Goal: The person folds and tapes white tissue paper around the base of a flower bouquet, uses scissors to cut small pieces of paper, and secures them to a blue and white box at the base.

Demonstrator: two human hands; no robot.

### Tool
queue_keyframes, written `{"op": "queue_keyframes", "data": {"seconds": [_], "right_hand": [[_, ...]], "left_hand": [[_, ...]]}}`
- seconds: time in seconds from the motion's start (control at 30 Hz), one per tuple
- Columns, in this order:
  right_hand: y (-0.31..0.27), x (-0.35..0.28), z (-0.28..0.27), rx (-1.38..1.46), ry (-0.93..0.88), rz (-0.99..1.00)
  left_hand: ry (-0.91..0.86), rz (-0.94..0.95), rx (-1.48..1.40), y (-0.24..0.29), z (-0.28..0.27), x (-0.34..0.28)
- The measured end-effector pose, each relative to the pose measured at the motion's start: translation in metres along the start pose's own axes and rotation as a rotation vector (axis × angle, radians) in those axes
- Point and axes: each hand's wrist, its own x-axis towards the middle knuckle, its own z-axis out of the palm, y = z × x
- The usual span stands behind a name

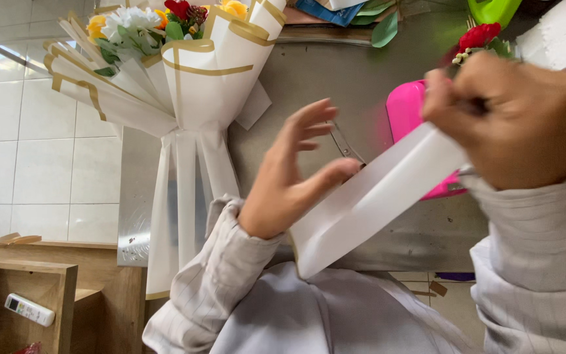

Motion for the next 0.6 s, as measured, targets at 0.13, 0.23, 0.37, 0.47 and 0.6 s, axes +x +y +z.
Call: {"op": "queue_keyframes", "data": {"seconds": [0.13,0.23,0.37,0.47,0.6], "right_hand": [[-0.03,0.005,0.033,-0.169,-0.009,-0.263],[-0.017,0.002,0.036,-0.192,0.049,-0.251],[0.007,0.0,0.032,-0.206,0.073,-0.243],[0.025,-0.001,0.024,-0.187,0.124,-0.145],[0.07,-0.006,0.013,-0.035,0.204,0.044]], "left_hand": [[-0.498,-0.084,-0.466,0.0,0.023,0.02],[-0.599,-0.147,-0.41,-0.007,0.022,0.009],[-0.649,-0.25,-0.222,-0.012,0.011,0.002],[-0.626,-0.275,-0.124,-0.026,0.006,-0.008],[-0.595,-0.08,0.092,-0.054,-0.002,-0.026]]}}
